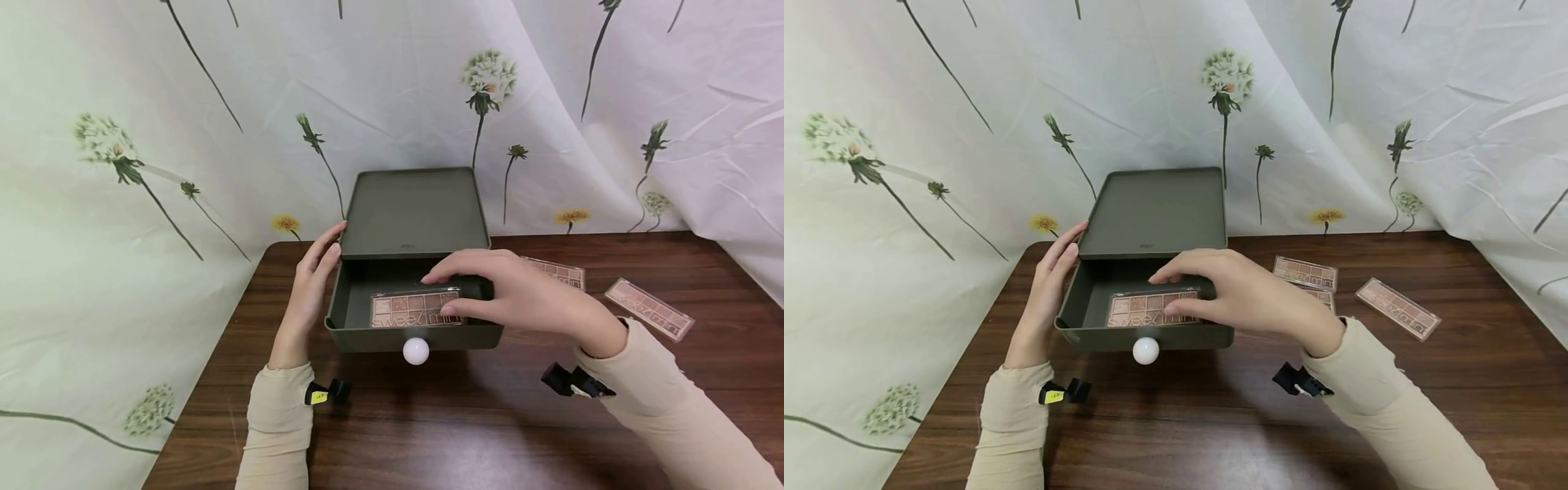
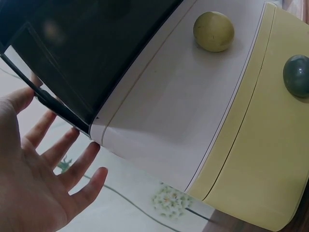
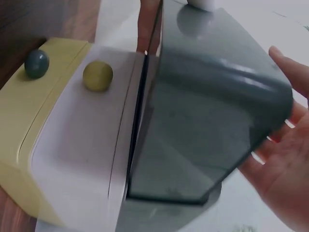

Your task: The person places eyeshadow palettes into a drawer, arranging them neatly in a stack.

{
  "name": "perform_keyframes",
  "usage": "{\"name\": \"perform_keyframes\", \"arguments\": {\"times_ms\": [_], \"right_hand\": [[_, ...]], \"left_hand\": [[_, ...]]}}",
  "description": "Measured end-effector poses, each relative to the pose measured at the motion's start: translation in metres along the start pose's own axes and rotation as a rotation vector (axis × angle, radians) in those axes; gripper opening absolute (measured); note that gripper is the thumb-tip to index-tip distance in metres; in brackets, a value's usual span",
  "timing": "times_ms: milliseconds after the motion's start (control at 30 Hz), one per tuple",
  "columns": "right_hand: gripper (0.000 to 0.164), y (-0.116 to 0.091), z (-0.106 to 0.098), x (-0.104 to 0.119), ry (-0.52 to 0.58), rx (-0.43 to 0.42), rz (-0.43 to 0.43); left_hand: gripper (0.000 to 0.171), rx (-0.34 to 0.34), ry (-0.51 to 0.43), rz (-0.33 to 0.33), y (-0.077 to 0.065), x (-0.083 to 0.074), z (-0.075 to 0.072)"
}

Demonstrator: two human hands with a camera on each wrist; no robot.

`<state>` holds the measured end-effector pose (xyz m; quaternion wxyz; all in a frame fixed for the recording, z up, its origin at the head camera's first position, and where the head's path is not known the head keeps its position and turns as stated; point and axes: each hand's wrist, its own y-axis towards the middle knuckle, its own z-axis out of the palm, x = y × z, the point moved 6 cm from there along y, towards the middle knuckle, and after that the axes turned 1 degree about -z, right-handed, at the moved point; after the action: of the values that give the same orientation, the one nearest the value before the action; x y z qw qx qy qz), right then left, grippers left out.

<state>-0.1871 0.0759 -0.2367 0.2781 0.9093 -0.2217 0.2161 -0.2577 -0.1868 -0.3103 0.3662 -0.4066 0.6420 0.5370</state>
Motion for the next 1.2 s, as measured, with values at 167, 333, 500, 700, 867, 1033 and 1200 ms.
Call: {"name": "perform_keyframes", "arguments": {"times_ms": [167,333,500,700,867,1033,1200], "right_hand": [[0.043,-0.022,-0.019,-0.002,0.006,-0.129,-0.069],[0.049,-0.048,-0.034,-0.013,-0.015,-0.224,-0.069],[0.051,-0.079,-0.047,-0.035,-0.042,-0.311,-0.065],[0.05,-0.12,-0.058,-0.072,-0.132,-0.374,0.129],[0.042,-0.158,-0.063,-0.105,-0.134,-0.425,0.331],[0.033,-0.193,-0.066,-0.133,-0.074,-0.452,0.497],[0.029,-0.221,-0.068,-0.155,-0.114,-0.426,0.626]], "left_hand": [[0.044,0.001,0.003,-0.002,-0.001,0.0,0.0],[0.043,0.002,0.0,0.002,-0.002,-0.001,0.001],[0.043,-0.001,-0.012,0.014,-0.002,-0.002,0.001],[0.043,-0.003,-0.013,0.016,-0.001,-0.002,0.001],[0.044,0.0,-0.011,0.008,0.0,-0.002,0.0],[0.044,0.001,-0.016,0.002,0.0,-0.002,0.0],[0.044,0.004,-0.027,0.004,0.0,-0.001,0.0]]}}
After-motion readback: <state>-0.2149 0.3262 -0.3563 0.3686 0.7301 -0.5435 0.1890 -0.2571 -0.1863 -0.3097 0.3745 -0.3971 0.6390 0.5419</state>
